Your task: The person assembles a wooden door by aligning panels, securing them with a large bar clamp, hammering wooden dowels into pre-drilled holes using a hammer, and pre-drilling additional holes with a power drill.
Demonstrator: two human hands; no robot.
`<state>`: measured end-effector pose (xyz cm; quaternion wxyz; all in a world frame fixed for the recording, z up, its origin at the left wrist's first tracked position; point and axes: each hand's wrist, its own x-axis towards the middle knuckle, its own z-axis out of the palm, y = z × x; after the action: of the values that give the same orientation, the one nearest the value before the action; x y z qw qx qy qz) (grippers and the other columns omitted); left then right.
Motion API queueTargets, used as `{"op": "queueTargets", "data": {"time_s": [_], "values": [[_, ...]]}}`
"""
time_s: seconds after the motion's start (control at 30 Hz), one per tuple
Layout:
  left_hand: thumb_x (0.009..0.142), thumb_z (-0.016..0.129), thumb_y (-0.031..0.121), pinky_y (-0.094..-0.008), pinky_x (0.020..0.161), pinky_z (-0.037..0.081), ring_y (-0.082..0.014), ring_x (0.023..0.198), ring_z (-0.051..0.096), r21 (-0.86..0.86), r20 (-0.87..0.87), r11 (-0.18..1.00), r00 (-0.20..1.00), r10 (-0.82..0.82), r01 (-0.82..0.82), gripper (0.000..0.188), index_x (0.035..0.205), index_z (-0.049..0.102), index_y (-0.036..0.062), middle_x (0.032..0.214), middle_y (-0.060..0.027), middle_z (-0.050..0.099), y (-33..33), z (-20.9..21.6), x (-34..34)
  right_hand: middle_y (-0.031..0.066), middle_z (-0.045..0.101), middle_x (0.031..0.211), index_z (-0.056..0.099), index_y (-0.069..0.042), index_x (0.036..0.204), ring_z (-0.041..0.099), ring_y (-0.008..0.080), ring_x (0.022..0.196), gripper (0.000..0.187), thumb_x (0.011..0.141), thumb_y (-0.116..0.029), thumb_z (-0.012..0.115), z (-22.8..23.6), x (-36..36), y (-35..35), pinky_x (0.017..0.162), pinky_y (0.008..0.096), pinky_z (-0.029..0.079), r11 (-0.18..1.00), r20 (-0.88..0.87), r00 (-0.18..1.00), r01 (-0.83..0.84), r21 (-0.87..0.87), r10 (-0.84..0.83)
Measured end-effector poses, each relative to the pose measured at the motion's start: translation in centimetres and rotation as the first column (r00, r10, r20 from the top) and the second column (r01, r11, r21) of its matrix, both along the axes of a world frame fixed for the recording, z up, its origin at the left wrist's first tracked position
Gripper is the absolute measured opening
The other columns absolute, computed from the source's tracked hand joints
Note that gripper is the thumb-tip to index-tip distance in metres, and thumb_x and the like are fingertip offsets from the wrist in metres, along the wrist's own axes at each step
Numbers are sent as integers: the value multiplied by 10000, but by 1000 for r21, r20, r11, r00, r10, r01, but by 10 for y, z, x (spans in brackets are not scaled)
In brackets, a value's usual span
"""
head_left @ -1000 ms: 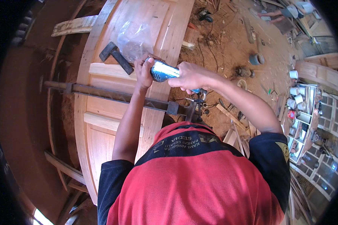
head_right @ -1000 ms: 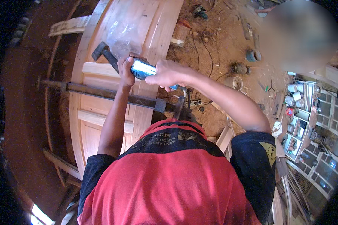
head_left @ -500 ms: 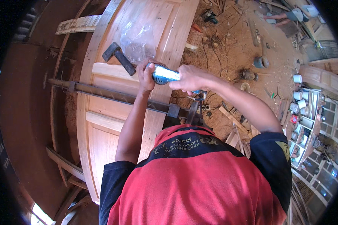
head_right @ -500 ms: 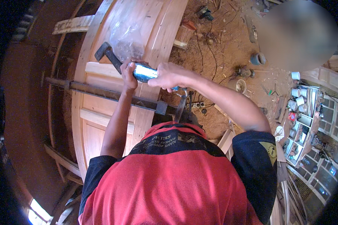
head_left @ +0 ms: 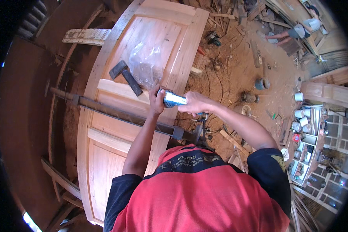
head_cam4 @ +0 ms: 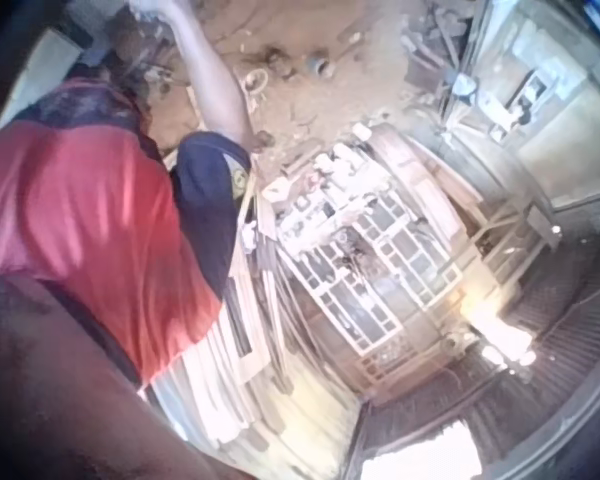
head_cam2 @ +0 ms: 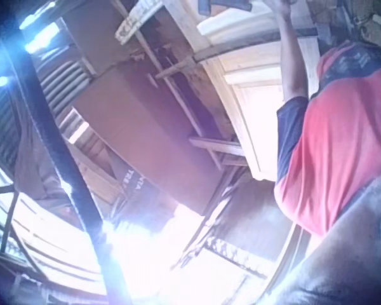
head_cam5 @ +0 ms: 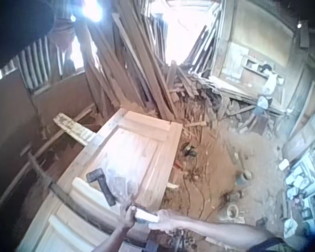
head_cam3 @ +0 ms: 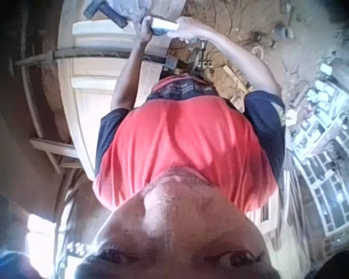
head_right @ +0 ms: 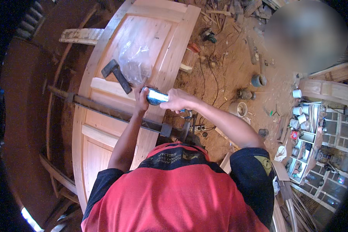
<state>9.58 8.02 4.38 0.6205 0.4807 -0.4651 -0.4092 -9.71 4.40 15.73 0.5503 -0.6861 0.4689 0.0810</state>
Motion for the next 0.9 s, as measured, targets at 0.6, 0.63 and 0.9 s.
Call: {"op": "queueTargets", "data": {"time_s": [0.6,0.63,0.9], "values": [[945,524,237,-307,660,481,-150,704,614,-94,-108,993,992,61,-71,358,854,704,-59,761,-105,699,-15,130,25,68,634,587,640,22,772,633,148,492,398,835,-367,699,155,15,-14,483,295,511,990,81,988,-130,-50,133],[948,518,231,-304,659,482,-148,702,616,-125,-58,989,995,76,-82,360,838,703,-58,760,-104,699,-19,138,36,68,634,587,640,22,772,633,148,492,398,835,-367,699,159,26,-15,483,295,511,990,17,992,-126,-60,127],[939,527,309,-320,664,457,-144,706,581,-37,22,929,929,369,-368,409,800,691,-38,708,-59,649,-14,121,167,53,600,581,638,-6,771,567,114,445,229,816,-216,717,121,174,-40,409,269,462,989,170,978,-132,59,121]]}}
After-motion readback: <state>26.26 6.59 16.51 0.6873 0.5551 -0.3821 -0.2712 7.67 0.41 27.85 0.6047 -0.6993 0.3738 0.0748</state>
